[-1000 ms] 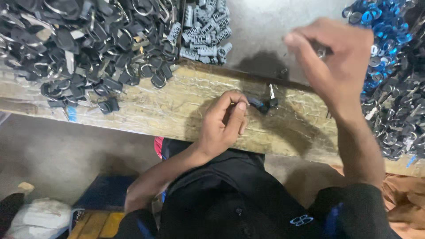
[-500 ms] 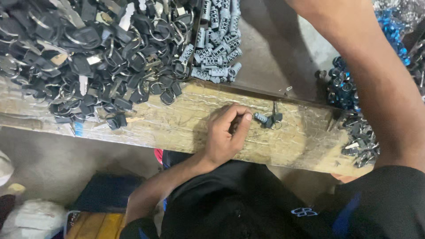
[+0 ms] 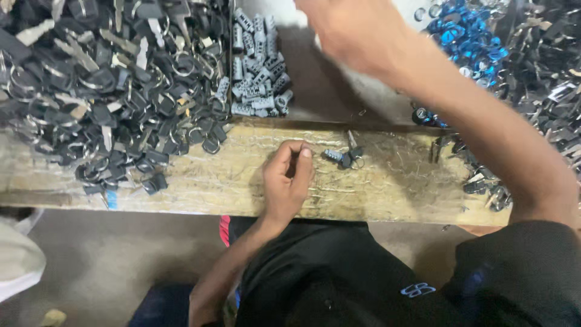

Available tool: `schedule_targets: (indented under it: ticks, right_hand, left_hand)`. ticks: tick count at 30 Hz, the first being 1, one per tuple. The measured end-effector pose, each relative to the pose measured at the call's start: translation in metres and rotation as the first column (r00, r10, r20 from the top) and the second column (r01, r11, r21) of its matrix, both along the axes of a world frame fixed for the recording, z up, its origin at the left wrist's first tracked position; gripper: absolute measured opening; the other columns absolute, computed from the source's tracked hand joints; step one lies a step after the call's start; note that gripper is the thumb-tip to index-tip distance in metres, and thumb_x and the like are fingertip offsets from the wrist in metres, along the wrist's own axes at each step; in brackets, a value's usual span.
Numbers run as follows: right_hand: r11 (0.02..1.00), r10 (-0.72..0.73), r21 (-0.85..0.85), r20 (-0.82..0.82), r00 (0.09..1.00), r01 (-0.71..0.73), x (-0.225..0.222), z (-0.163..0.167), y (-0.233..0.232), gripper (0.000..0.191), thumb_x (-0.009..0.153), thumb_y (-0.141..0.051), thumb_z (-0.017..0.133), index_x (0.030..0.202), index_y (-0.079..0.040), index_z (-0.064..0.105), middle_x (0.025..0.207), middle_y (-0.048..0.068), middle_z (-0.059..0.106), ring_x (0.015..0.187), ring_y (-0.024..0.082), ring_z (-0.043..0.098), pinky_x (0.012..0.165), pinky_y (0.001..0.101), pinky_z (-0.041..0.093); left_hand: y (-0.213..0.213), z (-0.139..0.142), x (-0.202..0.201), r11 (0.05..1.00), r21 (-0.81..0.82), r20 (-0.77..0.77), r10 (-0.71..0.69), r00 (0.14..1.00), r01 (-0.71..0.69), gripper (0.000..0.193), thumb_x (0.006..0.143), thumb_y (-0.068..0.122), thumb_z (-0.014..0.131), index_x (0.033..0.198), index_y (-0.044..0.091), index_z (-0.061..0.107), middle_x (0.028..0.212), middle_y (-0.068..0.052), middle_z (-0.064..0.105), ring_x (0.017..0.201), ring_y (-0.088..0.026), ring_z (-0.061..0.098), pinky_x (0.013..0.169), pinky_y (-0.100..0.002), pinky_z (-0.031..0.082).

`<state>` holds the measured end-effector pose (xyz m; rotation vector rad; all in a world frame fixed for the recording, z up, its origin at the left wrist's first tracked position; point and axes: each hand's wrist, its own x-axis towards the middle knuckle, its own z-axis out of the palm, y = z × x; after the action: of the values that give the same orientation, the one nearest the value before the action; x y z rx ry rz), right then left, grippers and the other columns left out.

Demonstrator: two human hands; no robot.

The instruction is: The person picks up small lock cylinders and key blanks from a workbench covered with piles of keys and lock parts, inserts a key into each cylinder by hand, works the key, and sets the assembled unit aside, repeating the cycle with new parts.

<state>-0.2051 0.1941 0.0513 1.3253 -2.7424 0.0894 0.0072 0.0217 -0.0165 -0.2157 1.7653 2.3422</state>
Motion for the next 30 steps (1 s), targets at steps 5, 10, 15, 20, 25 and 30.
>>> schedule_targets:
  ticks: [5, 10, 15, 20, 25, 30]
  right_hand:
    - [0.83, -0.067, -0.526, 0.24, 0.969, 0.188, 0.146, 0.048, 0.007, 0.015, 0.092, 0.008, 0.078, 0.1, 0.0, 0.068, 0.096, 0.016, 0.071, 0.079, 0.024, 0.071, 0.066, 0.0313, 0.056]
    - [0.709, -0.453, -0.559, 0.105, 0.885, 0.429, 0.221, 0.011, -0.015, 0.021, 0.086, 0.005, 0.082, 0.101, 0.003, 0.068, 0.092, 0.017, 0.068, 0.079, 0.03, 0.07, 0.067, 0.0376, 0.057]
    - [0.605, -0.557, -0.58, 0.181, 0.81, 0.546, 0.238, 0.002, -0.022, 0.019, 0.089, 0.007, 0.079, 0.104, 0.005, 0.066, 0.089, 0.017, 0.066, 0.074, 0.031, 0.068, 0.061, 0.0387, 0.053]
    - [0.588, -0.541, -0.609, 0.194, 0.819, 0.533, 0.248, 0.005, -0.027, 0.017, 0.092, 0.008, 0.076, 0.104, 0.004, 0.064, 0.091, 0.016, 0.066, 0.077, 0.032, 0.068, 0.064, 0.039, 0.054]
    - [0.577, -0.579, -0.62, 0.15, 0.802, 0.532, 0.253, -0.01, -0.034, 0.017, 0.092, 0.007, 0.076, 0.104, 0.004, 0.065, 0.093, 0.017, 0.067, 0.079, 0.032, 0.069, 0.064, 0.0387, 0.053]
    - [0.669, -0.533, -0.644, -0.067, 0.843, 0.372, 0.251, -0.015, -0.031, 0.017, 0.091, 0.007, 0.078, 0.102, 0.007, 0.065, 0.089, 0.018, 0.068, 0.078, 0.032, 0.07, 0.065, 0.0393, 0.057]
  left_hand:
    - [-0.003, 0.006, 0.012, 0.956, 0.295, 0.2, -0.065, 0.978, 0.003, 0.015, 0.109, 0.012, 0.056, 0.107, -0.001, 0.064, 0.075, 0.005, 0.053, 0.059, -0.001, 0.04, 0.052, -0.02, 0.031]
    - [0.019, 0.021, 0.021, 0.76, 0.648, 0.266, -0.176, 0.948, -0.041, 0.016, 0.109, 0.012, 0.059, 0.11, -0.003, 0.064, 0.08, 0.001, 0.057, 0.06, -0.002, 0.041, 0.052, -0.019, 0.031]
    - [0.028, 0.027, 0.021, 0.802, 0.592, 0.286, -0.115, 0.951, -0.081, 0.018, 0.107, 0.013, 0.061, 0.114, -0.003, 0.065, 0.082, 0.001, 0.06, 0.059, -0.002, 0.041, 0.05, -0.019, 0.03]
    - [0.024, 0.026, 0.028, 0.843, 0.526, 0.304, -0.065, 0.95, -0.11, 0.019, 0.107, 0.013, 0.063, 0.114, -0.003, 0.067, 0.074, 0.002, 0.057, 0.056, -0.002, 0.041, 0.049, -0.02, 0.031]
    - [0.021, 0.024, 0.034, 0.867, 0.489, 0.314, -0.07, 0.947, -0.098, 0.019, 0.105, 0.011, 0.064, 0.116, -0.003, 0.067, 0.078, 0.003, 0.059, 0.059, -0.001, 0.042, 0.05, -0.02, 0.03]
    - [0.017, 0.023, 0.04, 0.876, 0.475, 0.273, -0.064, 0.96, -0.076, 0.017, 0.108, 0.01, 0.064, 0.116, -0.004, 0.068, 0.08, 0.004, 0.058, 0.062, 0.0, 0.042, 0.052, -0.02, 0.03]
